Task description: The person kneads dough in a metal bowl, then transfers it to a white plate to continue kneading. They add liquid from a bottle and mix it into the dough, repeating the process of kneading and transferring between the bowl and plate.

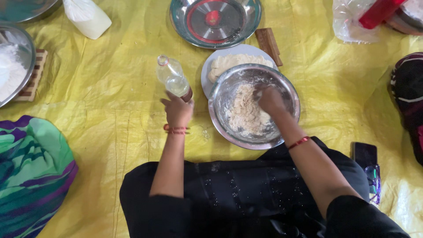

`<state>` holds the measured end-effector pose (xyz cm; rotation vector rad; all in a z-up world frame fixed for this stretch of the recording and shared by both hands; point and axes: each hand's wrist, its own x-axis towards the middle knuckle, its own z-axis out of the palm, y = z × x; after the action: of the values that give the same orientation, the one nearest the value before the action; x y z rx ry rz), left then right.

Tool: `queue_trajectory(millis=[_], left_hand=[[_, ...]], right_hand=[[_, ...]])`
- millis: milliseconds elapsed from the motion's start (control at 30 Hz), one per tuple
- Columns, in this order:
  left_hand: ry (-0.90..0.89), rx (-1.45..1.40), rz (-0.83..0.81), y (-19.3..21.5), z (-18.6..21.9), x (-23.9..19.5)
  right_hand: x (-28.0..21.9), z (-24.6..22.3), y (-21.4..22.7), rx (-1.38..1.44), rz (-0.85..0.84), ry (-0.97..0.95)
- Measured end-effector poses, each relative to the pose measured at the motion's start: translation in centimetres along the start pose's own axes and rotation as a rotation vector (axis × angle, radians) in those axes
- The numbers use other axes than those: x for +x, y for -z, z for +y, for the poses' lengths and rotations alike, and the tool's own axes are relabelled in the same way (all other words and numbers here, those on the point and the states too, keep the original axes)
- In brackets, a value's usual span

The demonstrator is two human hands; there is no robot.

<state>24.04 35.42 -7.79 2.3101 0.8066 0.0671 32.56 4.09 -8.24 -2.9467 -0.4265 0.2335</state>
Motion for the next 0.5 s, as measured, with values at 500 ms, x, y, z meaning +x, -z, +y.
queue_trajectory(millis=[500], left_hand=[[-0.305,-0.846,0.082,-10.2,1.3,-5.9]], right_hand=[[-7.7,-2.5,3.2,-0.123,-0.236,0.084]])
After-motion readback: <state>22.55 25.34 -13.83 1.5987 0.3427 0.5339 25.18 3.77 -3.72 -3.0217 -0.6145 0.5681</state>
